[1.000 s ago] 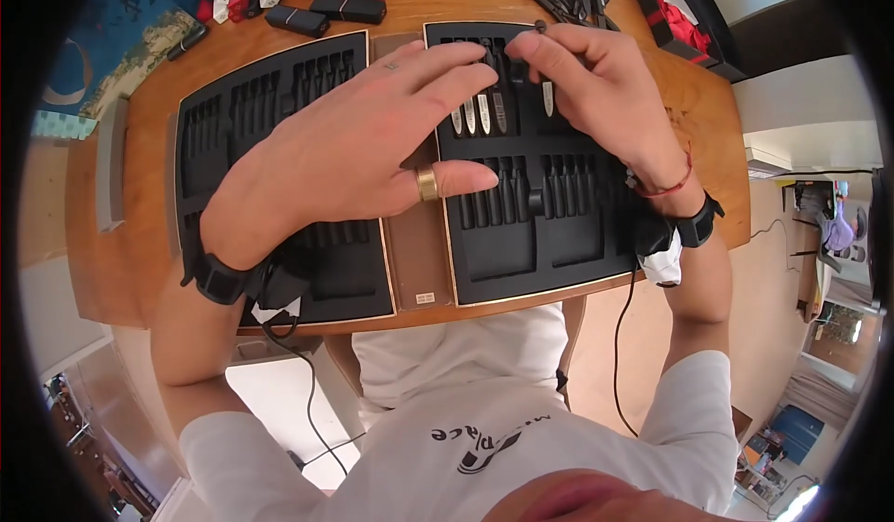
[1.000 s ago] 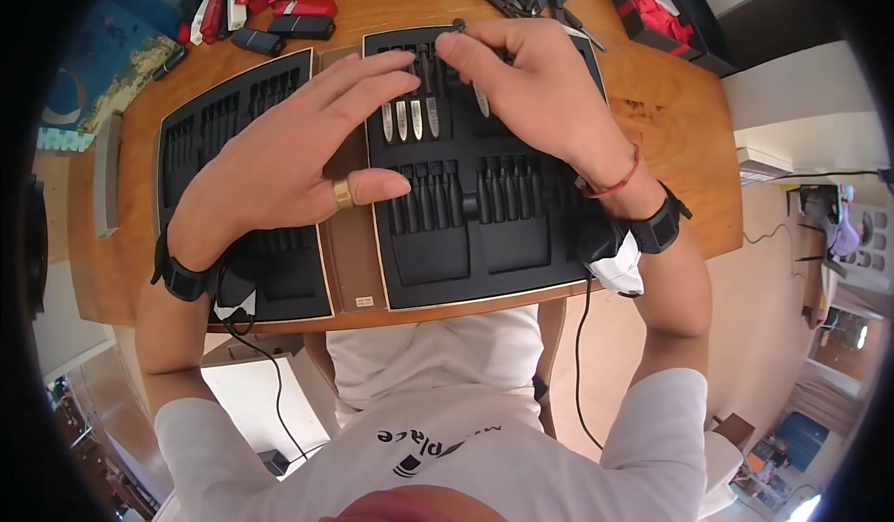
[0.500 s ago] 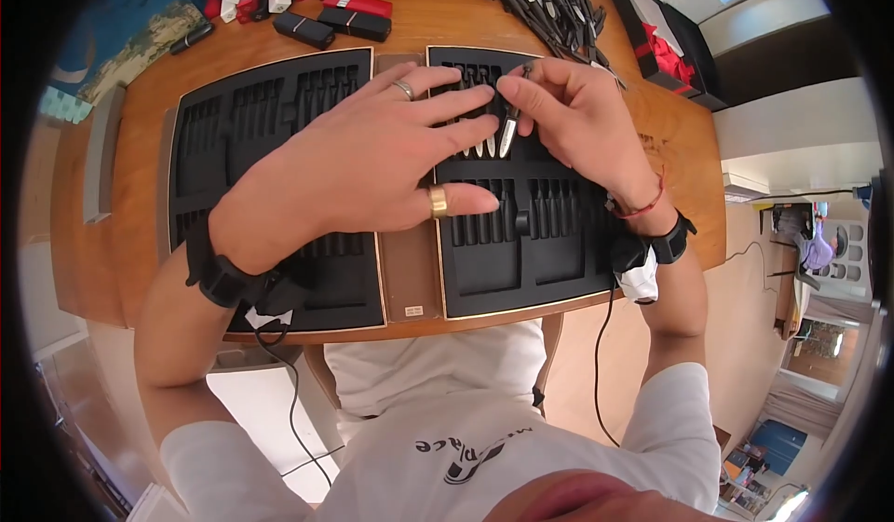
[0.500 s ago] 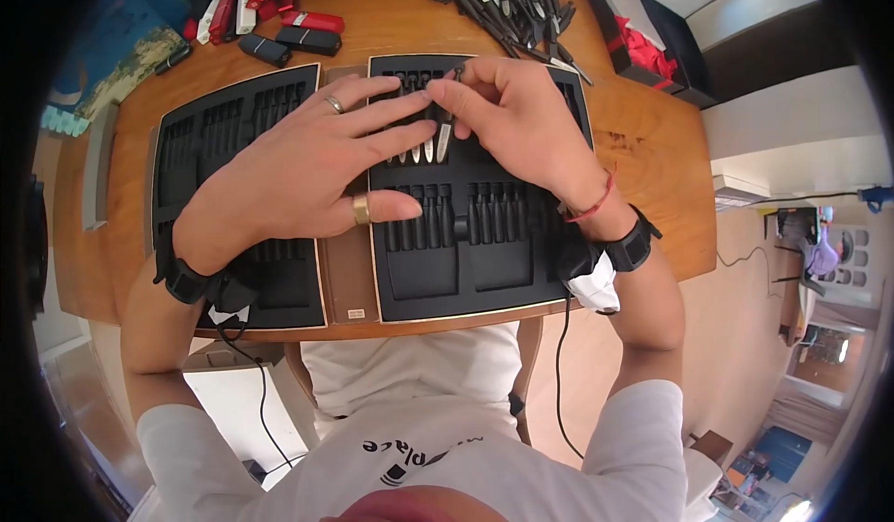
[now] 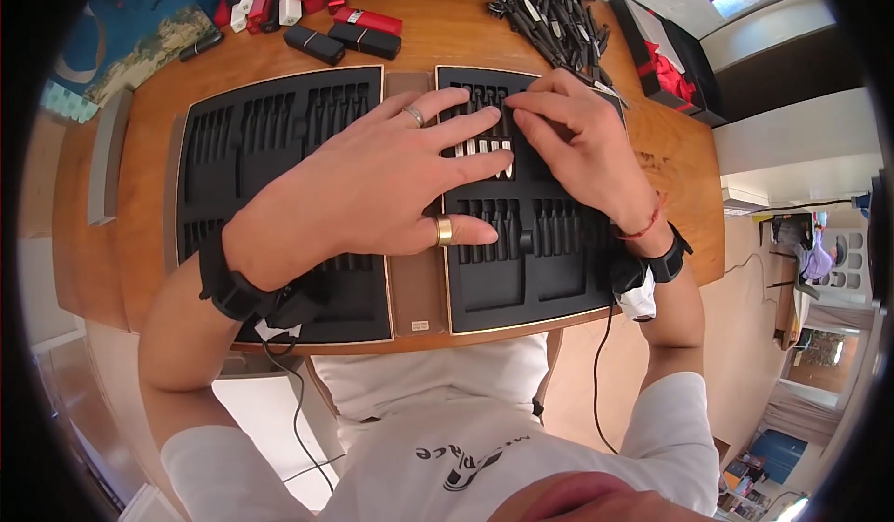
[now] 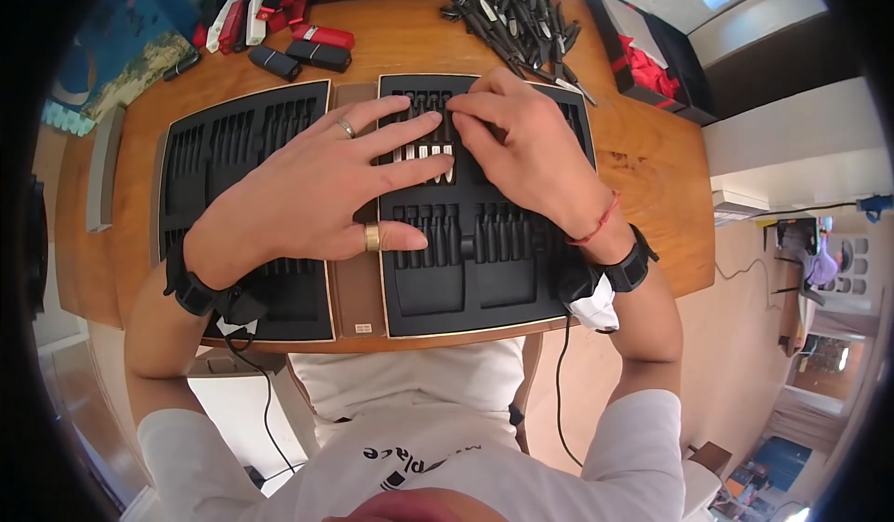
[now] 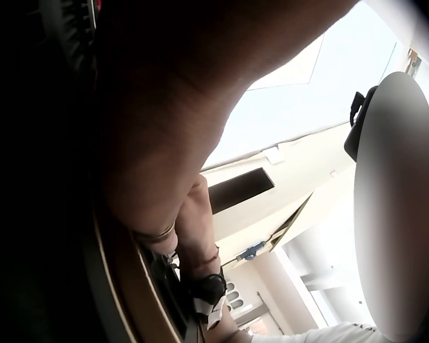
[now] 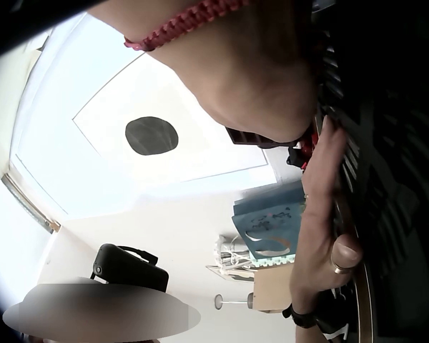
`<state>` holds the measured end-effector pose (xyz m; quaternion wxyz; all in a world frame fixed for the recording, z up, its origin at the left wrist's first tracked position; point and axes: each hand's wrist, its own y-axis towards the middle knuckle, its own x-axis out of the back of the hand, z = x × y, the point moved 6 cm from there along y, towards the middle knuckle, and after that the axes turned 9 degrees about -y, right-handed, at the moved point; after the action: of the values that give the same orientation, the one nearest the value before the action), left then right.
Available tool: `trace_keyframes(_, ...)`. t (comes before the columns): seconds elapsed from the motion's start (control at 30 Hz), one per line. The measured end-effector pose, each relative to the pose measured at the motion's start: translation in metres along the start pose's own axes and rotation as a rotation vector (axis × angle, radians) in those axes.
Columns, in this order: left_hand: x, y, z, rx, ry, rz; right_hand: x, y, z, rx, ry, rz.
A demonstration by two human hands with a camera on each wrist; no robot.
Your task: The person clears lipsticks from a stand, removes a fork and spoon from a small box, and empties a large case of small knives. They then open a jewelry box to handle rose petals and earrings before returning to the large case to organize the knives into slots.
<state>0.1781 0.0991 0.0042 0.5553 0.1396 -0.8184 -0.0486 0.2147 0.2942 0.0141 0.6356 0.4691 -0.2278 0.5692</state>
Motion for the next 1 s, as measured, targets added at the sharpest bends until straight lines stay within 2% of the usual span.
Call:
trace_keyframes(0.17,0.002,0.004,-0.004,0.048,-0.011,0.017,-0.001,-0.002,0.006,0.099,-0.058,0.058)
trace_keyframes(0.5,0.005,0.005,-0.008,0.094,-0.044,0.082,0.0,-0.002,0.007,0.104,-0.089,0.081)
trace_keyframes(0.57,0.003,0.002,-0.007,0.082,-0.015,0.082,0.002,0.001,0.003,0.14,0.039,0.093)
trace_keyframes(0.63,0.003,-0.001,-0.005,0.076,-0.034,0.083,0.011,0.01,0.0,0.123,0.038,0.087)
trace_keyframes(0.7,0.003,-0.003,-0.004,0.079,-0.022,0.083,0.023,0.023,-0.007,-0.039,-0.097,0.014)
trace_keyframes(0.77,0.002,-0.004,-0.004,0.083,-0.04,0.09,0.026,0.042,-0.017,0.007,-0.196,-0.002)
trace_keyframes(0.83,0.0,-0.003,-0.004,0.081,-0.021,0.096,0.03,0.062,-0.025,0.044,-0.536,-0.046)
trace_keyframes(0.87,-0.001,-0.003,-0.003,0.079,-0.023,0.094,0.027,0.076,-0.039,-0.044,-0.633,0.038)
trace_keyframes(0.9,-0.001,-0.003,-0.003,0.079,-0.026,0.093,0.027,0.086,-0.043,-0.035,-0.636,0.027)
trace_keyframes(0.97,-0.003,-0.004,-0.001,0.082,-0.014,0.09,0.021,0.102,-0.056,-0.236,-0.826,0.19)
trace_keyframes(1.0,-0.003,-0.005,-0.001,0.082,-0.028,0.091,0.019,0.109,-0.063,-0.328,-0.781,0.281)
